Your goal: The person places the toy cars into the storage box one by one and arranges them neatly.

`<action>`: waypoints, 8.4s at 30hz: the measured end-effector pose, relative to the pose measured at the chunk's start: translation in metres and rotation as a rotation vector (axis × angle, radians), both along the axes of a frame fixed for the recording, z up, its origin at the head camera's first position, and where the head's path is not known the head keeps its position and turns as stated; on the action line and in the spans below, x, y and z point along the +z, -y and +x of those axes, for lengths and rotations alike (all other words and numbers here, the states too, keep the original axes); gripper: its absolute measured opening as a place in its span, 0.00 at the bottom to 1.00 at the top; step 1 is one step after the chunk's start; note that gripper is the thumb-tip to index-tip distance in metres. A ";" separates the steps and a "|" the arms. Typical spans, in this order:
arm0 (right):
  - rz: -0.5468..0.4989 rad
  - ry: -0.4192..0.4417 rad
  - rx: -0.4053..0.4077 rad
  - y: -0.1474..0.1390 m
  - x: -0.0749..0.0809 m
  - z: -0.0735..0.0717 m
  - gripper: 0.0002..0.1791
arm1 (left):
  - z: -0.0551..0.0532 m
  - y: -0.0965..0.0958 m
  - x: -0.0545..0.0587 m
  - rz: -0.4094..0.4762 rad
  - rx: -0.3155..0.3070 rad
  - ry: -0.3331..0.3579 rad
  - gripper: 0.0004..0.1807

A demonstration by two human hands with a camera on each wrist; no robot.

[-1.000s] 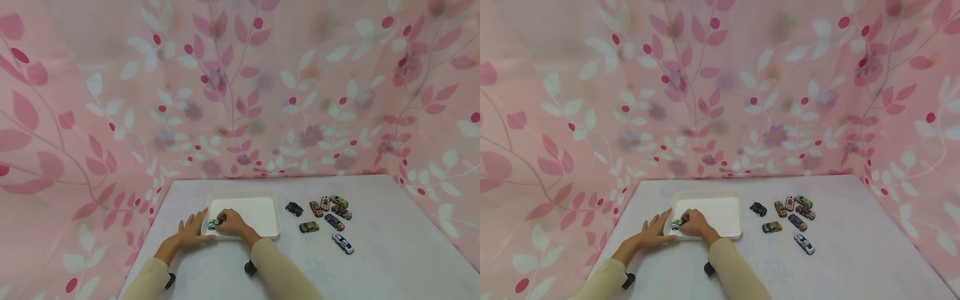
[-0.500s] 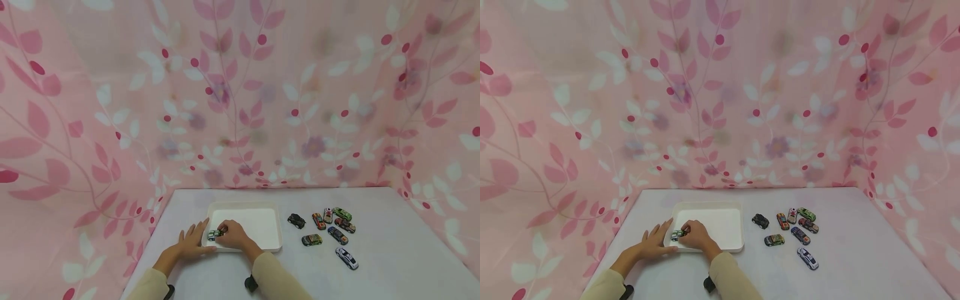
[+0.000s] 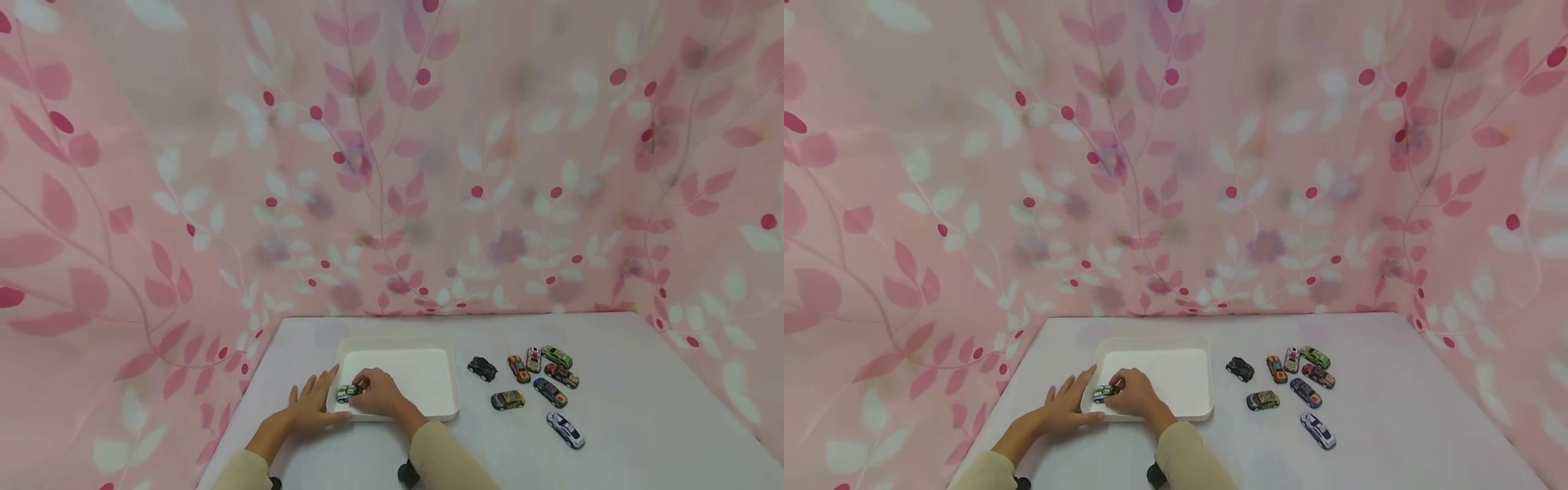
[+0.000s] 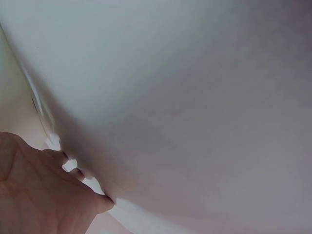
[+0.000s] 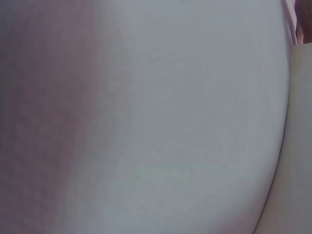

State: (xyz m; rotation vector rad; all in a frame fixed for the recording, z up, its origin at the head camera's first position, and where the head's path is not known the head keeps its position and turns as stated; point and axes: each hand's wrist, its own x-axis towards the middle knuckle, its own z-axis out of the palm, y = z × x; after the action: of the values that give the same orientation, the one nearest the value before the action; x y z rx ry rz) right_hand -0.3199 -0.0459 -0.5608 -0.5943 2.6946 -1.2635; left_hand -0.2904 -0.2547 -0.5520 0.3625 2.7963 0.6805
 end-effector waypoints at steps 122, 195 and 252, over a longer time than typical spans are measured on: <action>0.680 -0.226 -0.122 -0.184 0.044 -0.033 0.48 | 0.001 -0.001 0.004 -0.050 0.015 0.058 0.63; 0.445 0.157 -0.396 -0.406 0.029 -0.034 0.31 | -0.007 0.003 -0.011 -0.027 0.036 0.008 0.62; 0.172 0.293 -0.533 -0.404 0.025 -0.034 0.38 | 0.000 0.013 0.001 -0.011 0.036 -0.012 0.64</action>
State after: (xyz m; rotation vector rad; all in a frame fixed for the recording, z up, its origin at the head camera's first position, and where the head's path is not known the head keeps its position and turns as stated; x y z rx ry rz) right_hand -0.3535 0.3580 -0.5358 0.3312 2.7461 -1.0802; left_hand -0.2906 -0.2676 -0.5511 0.3165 2.8229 0.6732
